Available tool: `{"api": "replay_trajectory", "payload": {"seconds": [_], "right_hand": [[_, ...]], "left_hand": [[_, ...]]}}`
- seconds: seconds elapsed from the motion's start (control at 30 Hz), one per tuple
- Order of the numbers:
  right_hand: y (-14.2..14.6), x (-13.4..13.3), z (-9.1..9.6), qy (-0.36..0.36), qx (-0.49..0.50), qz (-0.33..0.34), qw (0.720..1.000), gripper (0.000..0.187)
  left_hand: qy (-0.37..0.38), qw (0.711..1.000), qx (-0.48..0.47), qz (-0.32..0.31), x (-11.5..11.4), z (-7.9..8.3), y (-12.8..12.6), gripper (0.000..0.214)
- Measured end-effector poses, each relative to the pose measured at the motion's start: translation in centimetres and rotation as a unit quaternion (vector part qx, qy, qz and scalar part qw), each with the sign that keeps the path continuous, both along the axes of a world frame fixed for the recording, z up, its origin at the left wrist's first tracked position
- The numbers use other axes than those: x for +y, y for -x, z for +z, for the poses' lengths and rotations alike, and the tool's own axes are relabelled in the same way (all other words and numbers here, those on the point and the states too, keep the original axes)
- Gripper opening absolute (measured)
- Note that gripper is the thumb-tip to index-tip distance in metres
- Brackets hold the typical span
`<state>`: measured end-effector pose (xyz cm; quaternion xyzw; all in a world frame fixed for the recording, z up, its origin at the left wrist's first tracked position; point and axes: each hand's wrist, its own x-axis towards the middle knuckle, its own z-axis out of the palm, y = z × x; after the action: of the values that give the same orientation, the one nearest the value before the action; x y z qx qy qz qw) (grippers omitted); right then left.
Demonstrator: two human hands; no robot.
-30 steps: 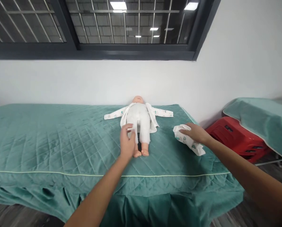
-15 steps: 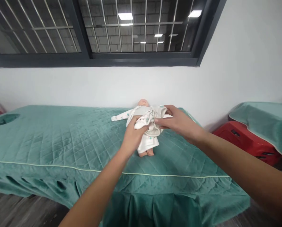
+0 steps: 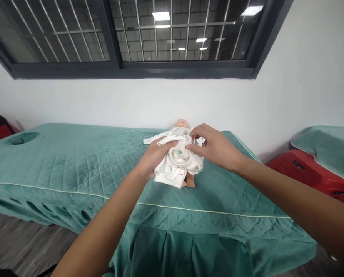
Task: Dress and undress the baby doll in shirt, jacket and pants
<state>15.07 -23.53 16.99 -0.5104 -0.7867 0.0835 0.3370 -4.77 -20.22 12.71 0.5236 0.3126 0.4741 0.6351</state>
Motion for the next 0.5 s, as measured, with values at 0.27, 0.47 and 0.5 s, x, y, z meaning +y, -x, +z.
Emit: {"api": "replay_trajectory", "payload": {"seconds": [0.27, 0.47, 0.5], "right_hand": [[-0.2, 2.3, 1.5, 0.118, 0.061, -0.004, 0.991, 0.025], [0.7, 1.7, 1.1, 0.226, 0.217, -0.042, 0.949, 0.028], [0.9, 1.7, 1.0, 0.252, 0.263, -0.041, 0.930, 0.027]], "left_hand": [[-0.037, 0.997, 0.061, -0.037, 0.5, 0.5, 1.1, 0.052], [-0.258, 0.943, 0.199, 0.068, -0.1, 0.5, 1.8, 0.055], [-0.318, 0.926, 0.193, 0.073, -0.6, 0.7, 1.8, 0.046]]}}
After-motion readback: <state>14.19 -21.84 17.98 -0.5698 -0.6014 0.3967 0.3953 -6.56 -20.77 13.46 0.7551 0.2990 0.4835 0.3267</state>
